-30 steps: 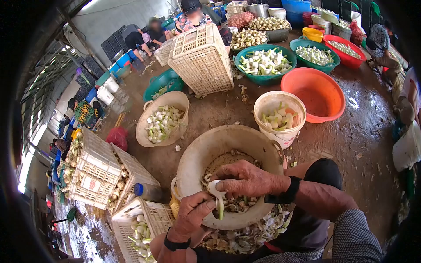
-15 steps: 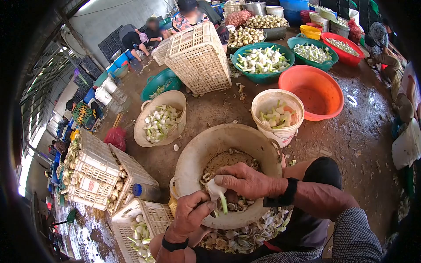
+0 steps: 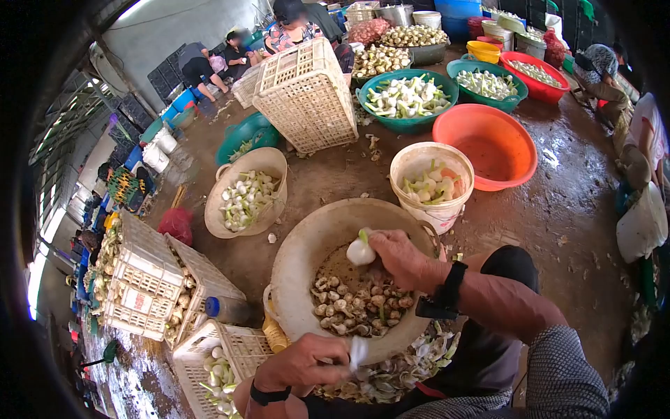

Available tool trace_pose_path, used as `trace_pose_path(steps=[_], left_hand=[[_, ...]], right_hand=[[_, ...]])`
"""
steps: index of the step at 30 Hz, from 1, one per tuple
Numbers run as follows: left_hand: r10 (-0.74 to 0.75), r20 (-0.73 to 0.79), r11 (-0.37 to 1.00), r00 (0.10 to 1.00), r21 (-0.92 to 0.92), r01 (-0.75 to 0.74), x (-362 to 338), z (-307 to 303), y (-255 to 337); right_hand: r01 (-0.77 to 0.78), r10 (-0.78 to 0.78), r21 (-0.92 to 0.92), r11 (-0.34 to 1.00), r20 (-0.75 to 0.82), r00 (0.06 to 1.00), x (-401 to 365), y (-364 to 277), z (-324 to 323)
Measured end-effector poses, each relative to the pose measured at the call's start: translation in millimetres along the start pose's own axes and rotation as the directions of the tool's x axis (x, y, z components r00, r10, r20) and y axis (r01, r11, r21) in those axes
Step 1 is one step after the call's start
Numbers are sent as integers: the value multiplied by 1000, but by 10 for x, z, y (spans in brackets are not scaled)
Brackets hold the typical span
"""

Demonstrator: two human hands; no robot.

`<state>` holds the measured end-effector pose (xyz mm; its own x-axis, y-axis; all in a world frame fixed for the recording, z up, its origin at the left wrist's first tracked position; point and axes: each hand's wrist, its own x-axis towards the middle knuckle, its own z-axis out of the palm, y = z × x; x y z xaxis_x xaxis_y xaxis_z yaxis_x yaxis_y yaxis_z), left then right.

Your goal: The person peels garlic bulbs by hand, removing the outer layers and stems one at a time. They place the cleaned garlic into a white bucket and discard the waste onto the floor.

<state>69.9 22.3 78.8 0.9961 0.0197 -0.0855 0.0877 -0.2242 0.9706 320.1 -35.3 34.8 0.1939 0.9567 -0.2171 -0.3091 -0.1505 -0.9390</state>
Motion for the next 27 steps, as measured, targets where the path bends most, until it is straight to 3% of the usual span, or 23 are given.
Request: trace_pose_path(steps=[1,2,5,6,7,9,11,13,15,16,17,18,19,21,22,23,25,26,27], left_hand=[[-87,119,996,989,5,87,1,25,-21],[-81,118,997,990,0,82,0,51,-44],[-130,301,991,945,53,120,-42,148,-127],[-115,279,992,953,83,96,-65,148,-55],[-115,280,992,953,72,99,-118,155,-30],[-45,128,998,991,39,41,-237,122,5],[-102,125,995,987,32,99,-384,58,28],[-284,-39,945,958,-179,273,-557,44,8],[-232,-119,941,965,-278,192,-715,41,-70],[-225,-285,935,932,-331,125,-821,102,-211],[-223,-443,927,868,-372,48,-912,129,-328],[-169,-479,840,861,-527,-128,-892,12,-79],[-175,-483,835,858,-534,-130,-906,21,-30],[-143,-743,830,653,-450,-330,-921,38,-27],[-159,-774,833,613,-439,-338,-972,38,-69],[-171,-779,830,603,-443,-338,-1006,34,-101],[-179,-823,823,539,-425,-376,-1059,25,-156],[-188,-827,822,530,-428,-376,-1096,18,-188],[-201,-823,821,532,-437,-367,-1139,19,-221]], right_hand=[[-44,50,56,997,-114,992,43,25,-62],[-81,106,117,990,-223,969,98,45,-134],[140,-31,274,952,-369,929,405,59,-787],[237,-87,317,918,-424,902,428,-85,-924],[277,-22,416,866,-523,852,455,-182,-1079],[164,111,439,884,-536,837,464,-60,-1362],[-43,167,295,954,-406,898,418,228,-1359],[-182,237,195,964,-309,921,343,393,-1076],[-269,246,-58,961,-263,933,365,666,-884],[-276,252,-58,959,-262,932,382,721,-796],[-336,304,-169,927,-188,934,411,764,-713],[-383,364,-283,880,-119,924,446,804,-637],[-391,373,-287,875,-118,920,505,858,-582],[-335,400,-511,792,19,916,686,1025,-477],[-346,424,-622,703,-24,905,775,1131,-382],[-348,435,-626,698,-15,900,874,1261,-301],[57,283,-916,396,181,942,1096,1629,-186],[165,134,-920,356,225,965,1183,1999,-189],[169,146,-919,357,233,961,1226,2193,-120]])
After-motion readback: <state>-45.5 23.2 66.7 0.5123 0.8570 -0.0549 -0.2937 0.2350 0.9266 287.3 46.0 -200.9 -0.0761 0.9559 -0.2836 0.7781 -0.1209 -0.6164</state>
